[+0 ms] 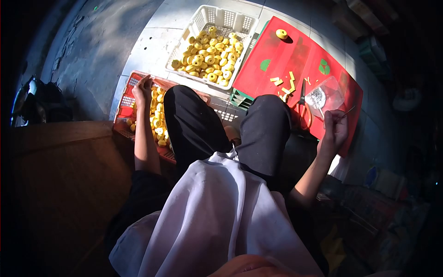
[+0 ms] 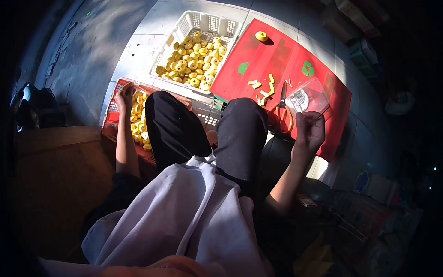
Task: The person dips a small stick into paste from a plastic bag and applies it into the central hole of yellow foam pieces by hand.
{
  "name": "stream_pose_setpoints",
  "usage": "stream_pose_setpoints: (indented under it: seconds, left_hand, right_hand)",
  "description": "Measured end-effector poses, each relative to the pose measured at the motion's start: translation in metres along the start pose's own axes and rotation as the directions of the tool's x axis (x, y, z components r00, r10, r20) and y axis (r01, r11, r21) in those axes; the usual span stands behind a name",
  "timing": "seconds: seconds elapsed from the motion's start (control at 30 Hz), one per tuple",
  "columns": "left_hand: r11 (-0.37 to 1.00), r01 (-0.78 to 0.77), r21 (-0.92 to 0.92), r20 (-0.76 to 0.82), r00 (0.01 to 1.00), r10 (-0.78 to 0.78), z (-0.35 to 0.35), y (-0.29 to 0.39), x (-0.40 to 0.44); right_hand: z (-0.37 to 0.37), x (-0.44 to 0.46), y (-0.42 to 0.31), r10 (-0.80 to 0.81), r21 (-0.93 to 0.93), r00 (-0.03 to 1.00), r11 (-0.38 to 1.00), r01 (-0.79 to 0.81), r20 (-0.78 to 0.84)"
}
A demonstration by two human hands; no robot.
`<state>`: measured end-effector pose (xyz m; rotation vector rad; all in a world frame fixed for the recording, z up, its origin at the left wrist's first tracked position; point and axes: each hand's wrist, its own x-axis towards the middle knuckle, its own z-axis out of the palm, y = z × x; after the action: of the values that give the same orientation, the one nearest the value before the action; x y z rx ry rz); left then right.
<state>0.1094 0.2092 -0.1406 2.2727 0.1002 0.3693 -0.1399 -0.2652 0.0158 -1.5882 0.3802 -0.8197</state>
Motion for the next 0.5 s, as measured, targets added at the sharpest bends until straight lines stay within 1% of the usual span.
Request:
stream_pose_setpoints:
  seconds: [0.03,0.07,0.1,0.17,0.2,0.23,0.27,0.3,0.33,0.37,0.43,0.47,0.5]
  left_hand:
    - [0.984,0.083,-0.160,0.072,0.995,-0.072,0.015,0.023,0.003]
    - [0.988,0.098,-0.122,0.147,0.986,-0.080,0.027,0.057,0.004]
    - [0.991,0.111,-0.079,0.218,0.972,-0.091,0.040,0.086,0.003]
    - [0.989,-0.022,0.149,0.258,0.966,-0.017,0.083,0.109,0.010]
    - [0.984,-0.110,0.140,0.259,0.963,0.071,0.107,0.112,0.011]
    - [0.972,-0.196,0.132,0.259,0.953,0.157,0.133,0.109,0.010]
    - [0.946,-0.309,0.103,0.366,0.896,0.253,0.158,0.104,0.010]
    - [0.908,-0.414,0.059,0.467,0.816,0.342,0.182,0.097,0.008]
    - [0.901,-0.434,0.002,0.564,0.744,0.357,0.205,0.087,0.002]
    - [0.892,-0.448,-0.059,0.652,0.660,0.374,0.227,0.076,-0.003]
    - [0.847,-0.526,0.080,0.802,0.539,0.258,0.269,0.053,-0.012]
    - [0.825,-0.557,0.101,0.866,0.457,0.203,0.285,0.042,-0.014]
    - [0.780,-0.603,0.167,0.916,0.388,0.105,0.283,0.053,-0.019]
  right_hand:
    - [0.004,-0.001,0.000,-0.059,-0.087,0.998,0.995,0.056,-0.034]
    - [0.002,-0.002,0.005,-0.013,0.018,0.998,1.000,0.014,-0.069]
    - [0.002,-0.001,0.004,-0.004,0.028,0.997,1.000,0.007,-0.078]
    - [0.005,-0.004,0.002,0.020,0.055,0.996,0.998,-0.016,-0.085]
    - [0.001,-0.005,0.006,-0.009,0.020,0.997,1.000,0.011,-0.077]
    - [-0.002,-0.007,0.004,0.030,0.043,0.997,0.999,-0.027,-0.076]
    - [-0.006,-0.009,0.001,0.069,0.063,0.995,0.996,-0.064,-0.074]
    - [-0.011,-0.012,-0.002,0.108,0.082,0.991,0.991,-0.102,-0.074]
    - [-0.020,-0.014,0.006,0.086,0.051,0.994,0.995,-0.083,-0.069]
    - [-0.032,-0.018,0.011,0.118,0.051,0.992,0.992,-0.115,-0.054]
    - [-0.047,-0.026,0.015,0.148,0.014,0.985,0.989,-0.147,-0.094]
    - [-0.056,-0.030,0.016,0.158,-0.024,0.982,0.987,-0.161,-0.106]
    - [-0.065,-0.034,0.018,0.167,-0.063,0.978,0.982,-0.176,-0.121]
